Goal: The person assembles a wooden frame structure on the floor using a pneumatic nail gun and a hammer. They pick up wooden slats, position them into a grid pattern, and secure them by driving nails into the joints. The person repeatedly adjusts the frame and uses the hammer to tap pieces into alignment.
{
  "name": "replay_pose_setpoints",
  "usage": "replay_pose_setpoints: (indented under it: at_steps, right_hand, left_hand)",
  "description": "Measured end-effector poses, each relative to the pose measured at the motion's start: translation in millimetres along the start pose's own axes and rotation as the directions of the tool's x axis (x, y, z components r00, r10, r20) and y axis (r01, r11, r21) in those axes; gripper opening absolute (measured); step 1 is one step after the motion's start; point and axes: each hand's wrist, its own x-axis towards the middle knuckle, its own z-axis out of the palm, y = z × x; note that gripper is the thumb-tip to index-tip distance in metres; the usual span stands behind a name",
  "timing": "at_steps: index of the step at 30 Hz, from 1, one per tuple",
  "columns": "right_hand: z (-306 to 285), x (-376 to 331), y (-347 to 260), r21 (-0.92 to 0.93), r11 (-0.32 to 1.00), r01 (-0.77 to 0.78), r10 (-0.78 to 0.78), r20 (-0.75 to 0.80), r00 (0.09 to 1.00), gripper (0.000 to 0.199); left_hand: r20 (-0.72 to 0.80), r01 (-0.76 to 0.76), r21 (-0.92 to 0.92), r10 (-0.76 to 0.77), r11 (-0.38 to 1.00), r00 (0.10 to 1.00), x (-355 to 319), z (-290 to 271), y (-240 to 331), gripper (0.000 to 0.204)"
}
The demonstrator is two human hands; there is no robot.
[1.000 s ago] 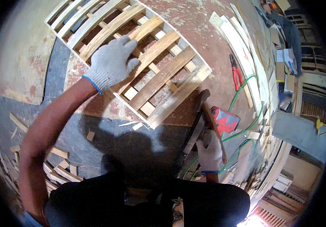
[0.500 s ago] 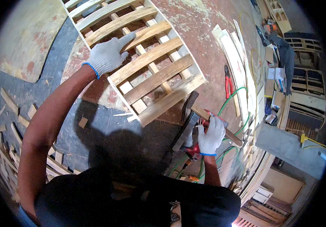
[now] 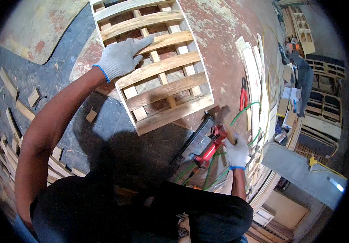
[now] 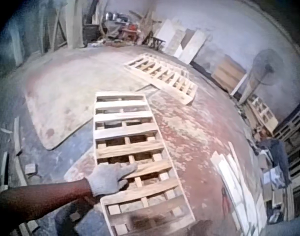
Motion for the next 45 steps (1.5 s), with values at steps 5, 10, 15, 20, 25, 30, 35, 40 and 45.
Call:
replay_pose_setpoints:
  at_steps: [5,10,15,20,25,30,35,40,45]
  right_hand:
    - [-73.1,-23.2,-30.8,0.572,0.815,-0.097,0.234,-0.172,0.957,0.035]
    - [-129.2,-6.6,-104.7,0.998,0.045,0.040,-0.106,-0.035,0.994,0.038]
    - [-154.2,20.6,-147.7,0.924,-0.014,0.381,-0.232,-0.374,0.898,0.039]
    - [-155.5,19.1,-162.2,0.889,-0.156,0.431,-0.235,-0.457,0.858,0.039]
    - [-163.4,20.0,-167.1,0.834,-0.107,0.542,-0.123,-0.552,0.825,0.041]
    - [-170.9,21.0,-169.5,0.810,-0.095,0.579,-0.129,-0.586,0.800,0.041]
    - [-170.8,20.3,-183.6,0.817,-0.107,0.567,-0.169,-0.577,0.799,0.042]
    - [-102.2,84.8,-167.3,0.861,-0.039,0.506,-0.216,-0.502,0.837,0.042]
    - [-86.8,78.3,-184.9,0.828,0.001,0.560,-0.116,-0.556,0.823,0.041]
  left_hand:
    - [0.115,0.058,0.051,-0.064,0.997,0.991,5.0,-19.9,26.9,0.063]
    - [0.013,-0.008,-0.059,0.009,0.998,1.000,-2.9,5.9,29.1,0.061]
    - [0.136,0.025,-0.087,-0.013,0.996,0.991,-7.3,2.1,24.5,0.059]
    - [0.167,0.019,-0.089,-0.004,0.996,0.986,-3.8,2.4,19.9,0.060]
    - [0.060,-0.024,-0.089,0.030,0.996,0.998,-4.8,19.3,16.5,0.060]
    - [0.184,0.044,-0.035,-0.037,0.998,0.982,-2.2,2.9,22.6,0.061]
    - [0.046,-0.020,-0.059,0.023,0.998,0.999,-6.6,16.9,14.0,0.062]
    - [0.123,0.032,-0.008,-0.031,0.999,0.992,-11.0,10.3,20.8,0.063]
    - [0.097,-0.004,-0.037,0.008,0.999,0.995,-3.7,7.5,20.6,0.063]
